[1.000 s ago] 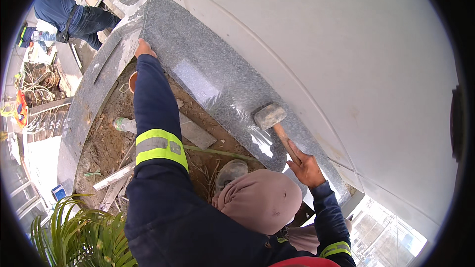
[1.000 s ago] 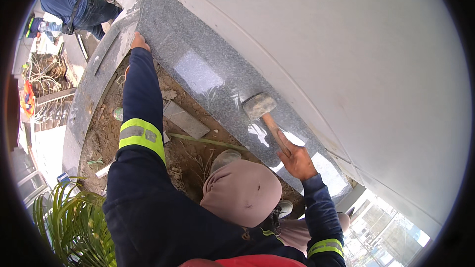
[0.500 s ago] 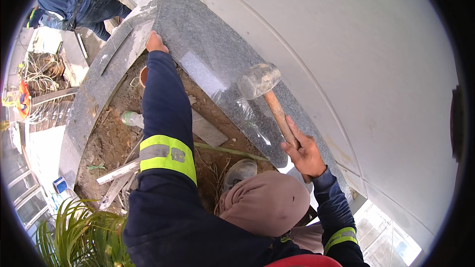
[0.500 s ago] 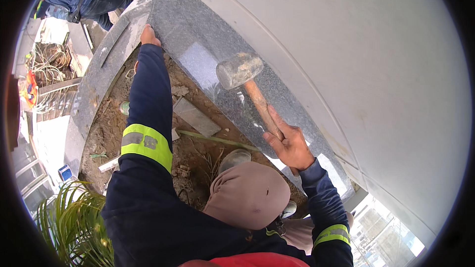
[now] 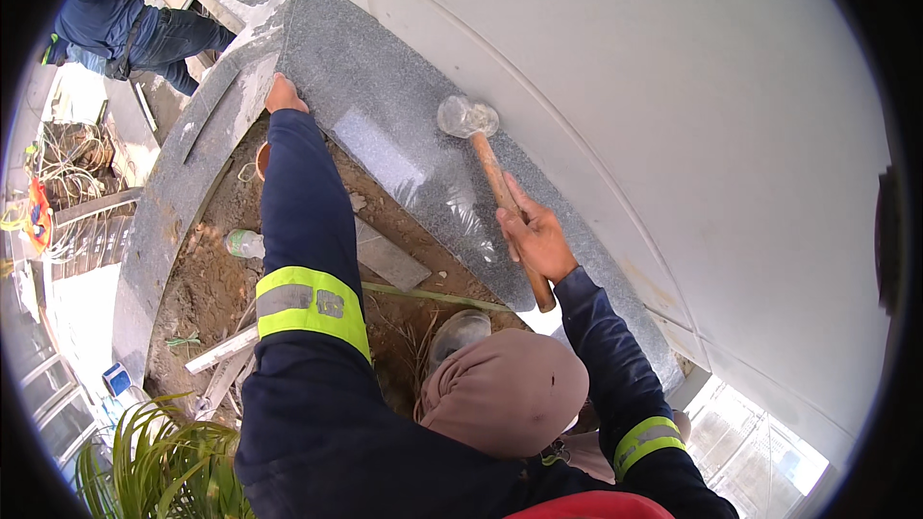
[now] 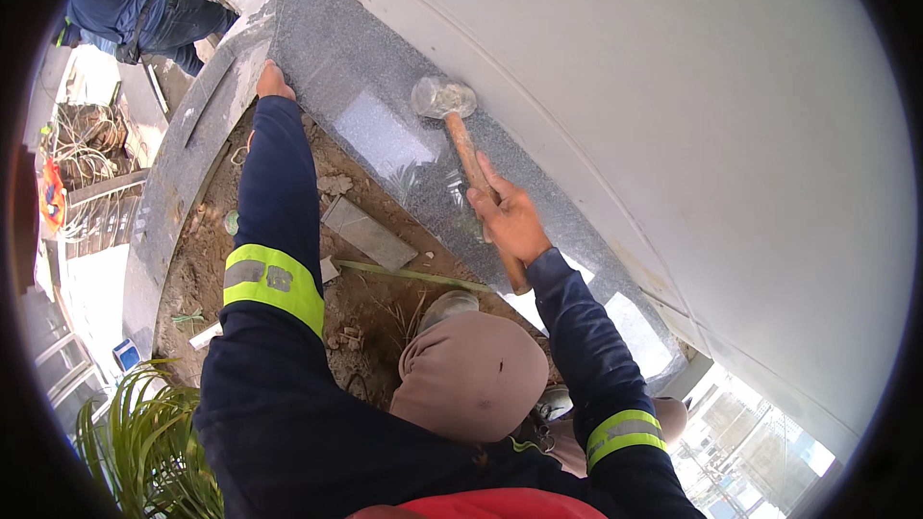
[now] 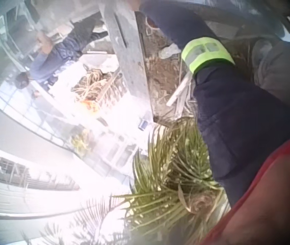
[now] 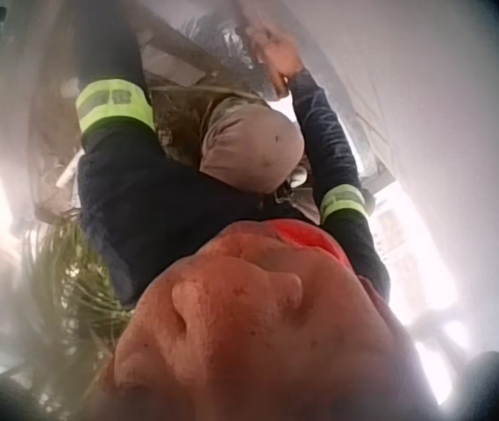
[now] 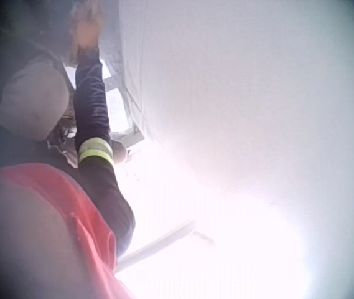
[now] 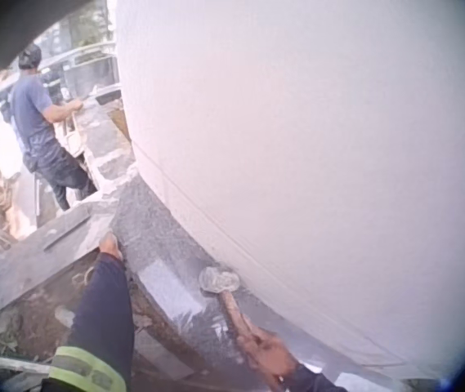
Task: The person kneels on a construction site and uses a rubber mallet to tap a gray stone slab into place on a curved surface. They then use a brush to sweep debris from the slab and a trowel to apply and smooth a white grout-like substance into the joints.
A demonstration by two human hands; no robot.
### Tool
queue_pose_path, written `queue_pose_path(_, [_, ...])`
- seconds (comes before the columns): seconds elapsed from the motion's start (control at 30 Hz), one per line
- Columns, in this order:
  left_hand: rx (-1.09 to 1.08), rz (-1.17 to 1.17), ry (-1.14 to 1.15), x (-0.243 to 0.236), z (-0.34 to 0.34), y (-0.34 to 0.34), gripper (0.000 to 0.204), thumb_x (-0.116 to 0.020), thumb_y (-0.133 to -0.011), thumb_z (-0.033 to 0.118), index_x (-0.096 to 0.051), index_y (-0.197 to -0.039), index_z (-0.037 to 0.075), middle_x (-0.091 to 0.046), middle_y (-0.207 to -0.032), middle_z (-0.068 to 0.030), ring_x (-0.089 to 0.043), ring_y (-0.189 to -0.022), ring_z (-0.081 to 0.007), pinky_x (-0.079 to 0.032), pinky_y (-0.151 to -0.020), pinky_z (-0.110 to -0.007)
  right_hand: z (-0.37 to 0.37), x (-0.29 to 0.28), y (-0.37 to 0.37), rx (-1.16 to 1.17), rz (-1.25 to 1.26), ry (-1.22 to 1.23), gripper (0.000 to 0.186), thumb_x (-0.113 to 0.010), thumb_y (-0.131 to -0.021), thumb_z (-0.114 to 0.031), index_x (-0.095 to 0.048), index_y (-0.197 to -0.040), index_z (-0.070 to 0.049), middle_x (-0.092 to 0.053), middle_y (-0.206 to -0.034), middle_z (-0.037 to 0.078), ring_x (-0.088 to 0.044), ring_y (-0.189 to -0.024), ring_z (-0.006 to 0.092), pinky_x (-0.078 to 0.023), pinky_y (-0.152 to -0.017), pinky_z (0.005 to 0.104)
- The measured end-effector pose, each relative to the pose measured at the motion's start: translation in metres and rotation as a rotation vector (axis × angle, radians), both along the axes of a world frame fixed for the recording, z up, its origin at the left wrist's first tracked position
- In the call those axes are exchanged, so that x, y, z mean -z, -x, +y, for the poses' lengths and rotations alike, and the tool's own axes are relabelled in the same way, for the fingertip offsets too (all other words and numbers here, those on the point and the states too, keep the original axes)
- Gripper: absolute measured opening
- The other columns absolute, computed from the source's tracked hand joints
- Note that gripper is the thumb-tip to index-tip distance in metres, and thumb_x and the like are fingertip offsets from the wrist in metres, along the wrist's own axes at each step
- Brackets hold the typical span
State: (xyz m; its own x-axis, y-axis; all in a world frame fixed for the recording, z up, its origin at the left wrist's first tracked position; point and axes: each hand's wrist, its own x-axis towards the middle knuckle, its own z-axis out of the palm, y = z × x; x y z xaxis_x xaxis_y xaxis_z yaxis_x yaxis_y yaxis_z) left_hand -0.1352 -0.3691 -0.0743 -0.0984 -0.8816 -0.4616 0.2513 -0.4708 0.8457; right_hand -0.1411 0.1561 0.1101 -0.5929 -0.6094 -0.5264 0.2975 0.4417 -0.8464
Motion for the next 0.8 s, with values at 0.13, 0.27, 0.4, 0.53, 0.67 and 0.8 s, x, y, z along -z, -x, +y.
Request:
queue_pose_path(0.13, [-0.022,-0.107,-0.005,0.001,0.012,0.010,0.060,-0.061,-0.105,0.023,-0.044,-0.146,-0.016,-0.054,-0.149,-0.0246,-0.062,-0.127,-0.0342,-0.047,-0.109,-0.043,0.008,0.001,-0.009,0.012,0.020,-0.002,0.065,-0.060,-0.107,-0.023,-0.031,-0.165,-0.012,-0.054,-0.074,0.000,-0.051,-0.054,0.0086,-0.047,-0.050,0.0287])
queue_pose_path(0.27, [0.002,-0.037,0.026,0.008,0.000,0.005,0.061,-0.061,-0.104,0.024,-0.044,-0.145,-0.017,-0.054,-0.149,-0.0256,-0.061,-0.128,-0.0339,-0.046,-0.111,-0.042,0.004,-0.016,-0.012,0.029,0.028,-0.028,0.065,-0.061,-0.106,-0.027,-0.035,-0.164,-0.012,-0.053,-0.072,0.000,-0.051,-0.054,0.0092,-0.049,-0.052,0.0298])
queue_pose_path(0.4, [0.012,-0.023,0.058,0.013,-0.010,0.000,0.061,-0.061,-0.104,0.024,-0.044,-0.144,-0.018,-0.053,-0.150,-0.0258,-0.061,-0.128,-0.0336,-0.046,-0.111,-0.042,0.009,-0.008,-0.004,-0.002,0.041,-0.041,0.065,-0.059,-0.108,-0.026,-0.031,-0.165,-0.010,-0.054,-0.072,0.001,-0.051,-0.053,0.0093,-0.047,-0.049,0.0292])
queue_pose_path(0.53, [0.014,0.009,0.049,0.011,-0.001,0.000,0.060,-0.061,-0.104,0.024,-0.044,-0.145,-0.017,-0.052,-0.150,-0.0258,-0.060,-0.129,-0.0335,-0.046,-0.111,-0.043,0.009,-0.018,-0.010,0.003,0.023,-0.044,0.067,-0.059,-0.108,-0.028,-0.030,-0.165,-0.010,-0.053,-0.070,0.001,-0.050,-0.053,0.0091,-0.048,-0.050,0.0288])
queue_pose_path(0.67, [0.028,-0.035,0.030,0.002,0.010,0.008,0.064,-0.061,-0.104,0.026,-0.042,-0.146,-0.018,-0.051,-0.152,-0.0265,-0.059,-0.132,-0.0343,-0.045,-0.112,-0.042,0.017,-0.009,-0.006,0.010,0.017,-0.053,0.066,-0.058,-0.109,-0.031,-0.031,-0.165,-0.010,-0.052,-0.069,0.000,-0.050,-0.054,0.0089,-0.047,-0.050,0.0285])
queue_pose_path(0.8, [0.020,-0.087,0.041,0.003,-0.002,-0.002,0.069,-0.062,-0.104,0.029,-0.038,-0.148,-0.019,-0.050,-0.153,-0.0280,-0.057,-0.135,-0.0355,-0.045,-0.113,-0.042,0.011,-0.033,-0.028,-0.015,0.021,-0.073,0.065,-0.057,-0.109,-0.033,-0.032,-0.165,-0.010,-0.052,-0.069,0.000,-0.051,-0.053,0.0089,-0.047,-0.049,0.0286])
